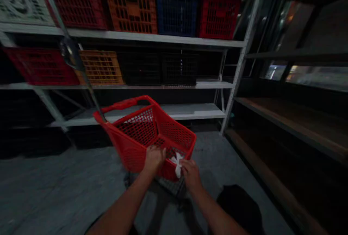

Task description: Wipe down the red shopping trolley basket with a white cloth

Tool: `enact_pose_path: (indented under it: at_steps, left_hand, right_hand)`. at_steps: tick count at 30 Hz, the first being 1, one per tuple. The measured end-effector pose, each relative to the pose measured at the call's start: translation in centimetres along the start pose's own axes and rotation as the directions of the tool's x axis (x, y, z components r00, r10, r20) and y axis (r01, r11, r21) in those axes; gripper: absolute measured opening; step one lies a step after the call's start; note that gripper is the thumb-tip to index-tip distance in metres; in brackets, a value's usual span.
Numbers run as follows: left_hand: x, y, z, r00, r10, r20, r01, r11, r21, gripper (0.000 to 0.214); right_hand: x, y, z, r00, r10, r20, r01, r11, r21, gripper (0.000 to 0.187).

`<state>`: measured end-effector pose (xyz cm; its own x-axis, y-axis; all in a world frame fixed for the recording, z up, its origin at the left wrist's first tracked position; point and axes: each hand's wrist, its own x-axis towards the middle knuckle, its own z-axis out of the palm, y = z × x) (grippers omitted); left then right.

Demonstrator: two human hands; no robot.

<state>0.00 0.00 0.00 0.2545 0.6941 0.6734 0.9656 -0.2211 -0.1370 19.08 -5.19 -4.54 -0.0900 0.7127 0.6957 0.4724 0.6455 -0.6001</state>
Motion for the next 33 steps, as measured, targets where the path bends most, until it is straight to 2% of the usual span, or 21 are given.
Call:
enact_pose_path:
  at_steps: [4,8,10,14,16,18,23,26,30,33]
  left_hand:
    - [-0.2,0.0,-1.0,0.999,0.036,0.026,-0.035,0.999,-0.031,0.038]
    - [0.0,0.5,-1.1,0.999,0.028,0.041,-0.026,0.999,-0.047,0.039]
    - [0.2,0.9,-1.0,0.999,0.008,0.039,-0.006,0.999,-0.046,0.04]
    - [0.2,1.3,-0.9,0.999,-0.022,0.037,0.023,0.999,-0.049,0.041]
    - [0.2,1.5,-1.0,0.999,-0.027,0.039,0.03,0.998,-0.056,0.041]
    - [0.1,1.6,-1.2,0.999,-0.026,0.045,0.029,0.997,-0.068,0.041]
    - [0.3,2.6,-1.3,0.998,-0.027,0.054,0.033,0.993,-0.112,0.041]
    - [0.4,3.2,-1.1,0.997,-0.057,0.056,0.064,0.989,-0.133,0.042]
    - [0.3,3.4,-1.2,0.994,-0.08,0.069,0.091,0.982,-0.166,0.041]
    - [0.1,3.2,-1.7,0.993,-0.08,0.087,0.095,0.977,-0.191,0.04]
  right_hand:
    - [1.5,1.8,-0.8,1.0,-0.024,0.0,0.024,0.999,-0.025,0.033]
    - [3.5,2.9,-1.8,0.991,0.107,-0.077,-0.115,0.988,-0.101,0.037]
    - [3.3,2.2,-1.7,0.986,0.139,-0.093,-0.148,0.984,-0.1,0.035]
    - [1.1,-0.2,-0.6,0.997,0.07,-0.023,-0.071,0.997,-0.018,0.029]
    - [0.7,-0.6,-0.5,0.999,0.044,0.011,-0.044,0.999,0.004,0.028]
    - [1.5,0.2,-1.0,0.999,0.054,-0.003,-0.054,0.998,-0.017,0.027]
    - [4.4,2.8,-2.2,0.98,0.138,-0.142,-0.15,0.986,-0.078,0.022]
    - [3.1,1.9,-2.0,0.972,0.156,-0.175,-0.169,0.984,-0.06,0.02]
    - [-0.1,0.2,-1.7,0.984,0.152,-0.097,-0.151,0.988,0.017,0.02]
    - [0.6,1.6,-2.1,0.977,0.174,-0.124,-0.173,0.985,0.024,0.022]
